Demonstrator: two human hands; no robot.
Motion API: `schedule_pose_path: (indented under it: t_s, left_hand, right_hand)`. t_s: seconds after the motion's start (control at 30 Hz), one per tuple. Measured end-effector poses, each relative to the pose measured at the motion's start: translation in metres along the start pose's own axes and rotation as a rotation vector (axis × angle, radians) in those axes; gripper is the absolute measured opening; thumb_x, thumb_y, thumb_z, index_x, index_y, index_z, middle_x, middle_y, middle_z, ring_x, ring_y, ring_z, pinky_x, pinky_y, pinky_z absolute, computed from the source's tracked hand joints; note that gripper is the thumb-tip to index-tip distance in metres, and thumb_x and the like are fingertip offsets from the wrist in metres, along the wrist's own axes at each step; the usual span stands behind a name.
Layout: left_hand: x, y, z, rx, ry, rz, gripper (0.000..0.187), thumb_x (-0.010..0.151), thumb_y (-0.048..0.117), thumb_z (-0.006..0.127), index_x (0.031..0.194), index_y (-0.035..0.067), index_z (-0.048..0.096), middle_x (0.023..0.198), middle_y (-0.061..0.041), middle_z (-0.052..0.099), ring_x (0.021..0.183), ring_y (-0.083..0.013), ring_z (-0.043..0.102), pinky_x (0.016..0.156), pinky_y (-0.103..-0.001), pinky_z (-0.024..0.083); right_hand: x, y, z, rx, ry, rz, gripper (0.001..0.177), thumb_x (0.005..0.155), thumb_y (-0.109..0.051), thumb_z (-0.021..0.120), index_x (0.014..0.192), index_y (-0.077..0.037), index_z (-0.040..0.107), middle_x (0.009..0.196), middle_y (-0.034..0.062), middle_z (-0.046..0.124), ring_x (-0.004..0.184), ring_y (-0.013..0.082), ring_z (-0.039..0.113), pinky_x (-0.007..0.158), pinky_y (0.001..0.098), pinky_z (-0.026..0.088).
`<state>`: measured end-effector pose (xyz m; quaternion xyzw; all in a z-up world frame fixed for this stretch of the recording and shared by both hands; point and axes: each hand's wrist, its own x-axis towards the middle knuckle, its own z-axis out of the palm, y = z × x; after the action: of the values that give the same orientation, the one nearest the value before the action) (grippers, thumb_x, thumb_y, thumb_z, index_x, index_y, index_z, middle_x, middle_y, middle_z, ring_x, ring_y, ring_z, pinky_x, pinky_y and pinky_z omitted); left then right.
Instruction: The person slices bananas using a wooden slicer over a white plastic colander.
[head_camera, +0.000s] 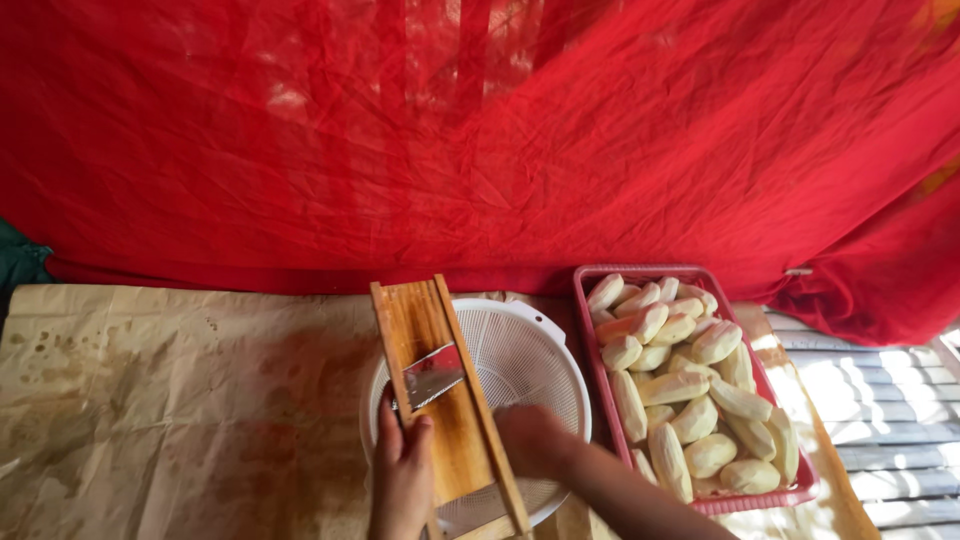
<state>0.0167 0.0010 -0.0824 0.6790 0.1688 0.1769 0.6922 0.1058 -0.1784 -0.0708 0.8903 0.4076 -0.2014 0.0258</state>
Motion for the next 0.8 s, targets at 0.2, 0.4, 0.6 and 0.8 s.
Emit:
schedule_pose_path:
  t_s: [0.2, 0.4, 0.6, 0.8]
  left_hand:
    - [-0.004, -0.006, 0.029, 0.023, -0.053, 0.075, 0.057, 0.1, 0.014, 0.048, 0.155, 0.009, 0.033, 0.137, -0.016, 0.062, 0.125, -0.0275, 0.063, 0.102, -0.037, 0.047]
    - [-0.003, 0.004, 0.039, -0.057, -0.047, -0.065, 0.053, 0.107, 0.028, 0.04, 0.156, 0.009, 0.034, 0.144, -0.017, 0.06, 0.133, -0.0299, 0.059, 0.106, -0.038, 0.045]
    - [0.001, 0.004, 0.038, -0.101, -0.037, -0.213, 0.058, 0.107, 0.033, 0.038, 0.16, 0.012, 0.026, 0.151, -0.014, 0.052, 0.137, -0.0271, 0.055, 0.109, -0.035, 0.044]
    - [-0.003, 0.001, 0.035, -0.046, -0.043, -0.099, 0.058, 0.107, 0.031, 0.038, 0.16, 0.011, 0.029, 0.151, -0.016, 0.055, 0.14, -0.028, 0.053, 0.111, -0.036, 0.041]
  right_hand:
    - [-0.038, 0.019, -0.062, 0.615, 0.433, 0.469, 0.041, 0.093, -0.04, 0.064, 0.127, -0.018, 0.065, 0.093, 0.0155, 0.075, 0.089, 0.0325, 0.074, 0.081, 0.0407, 0.057]
    - [-0.055, -0.052, -0.065, 0.339, 0.799, 0.138, 0.05, 0.088, -0.023, 0.073, 0.135, -0.01, 0.06, 0.108, 0.0156, 0.068, 0.095, 0.0361, 0.068, 0.079, 0.0446, 0.057]
    - [-0.069, -0.064, -0.057, 0.185, 0.746, -0.049, 0.069, 0.08, -0.022, 0.075, 0.143, -0.003, 0.053, 0.135, 0.0198, 0.056, 0.122, 0.038, 0.059, 0.097, 0.0435, 0.052]
    - [-0.074, -0.039, -0.064, 0.293, 0.575, -0.182, 0.074, 0.08, -0.025, 0.078, 0.145, 0.0, 0.052, 0.152, 0.018, 0.049, 0.119, 0.036, 0.059, 0.101, 0.0418, 0.048]
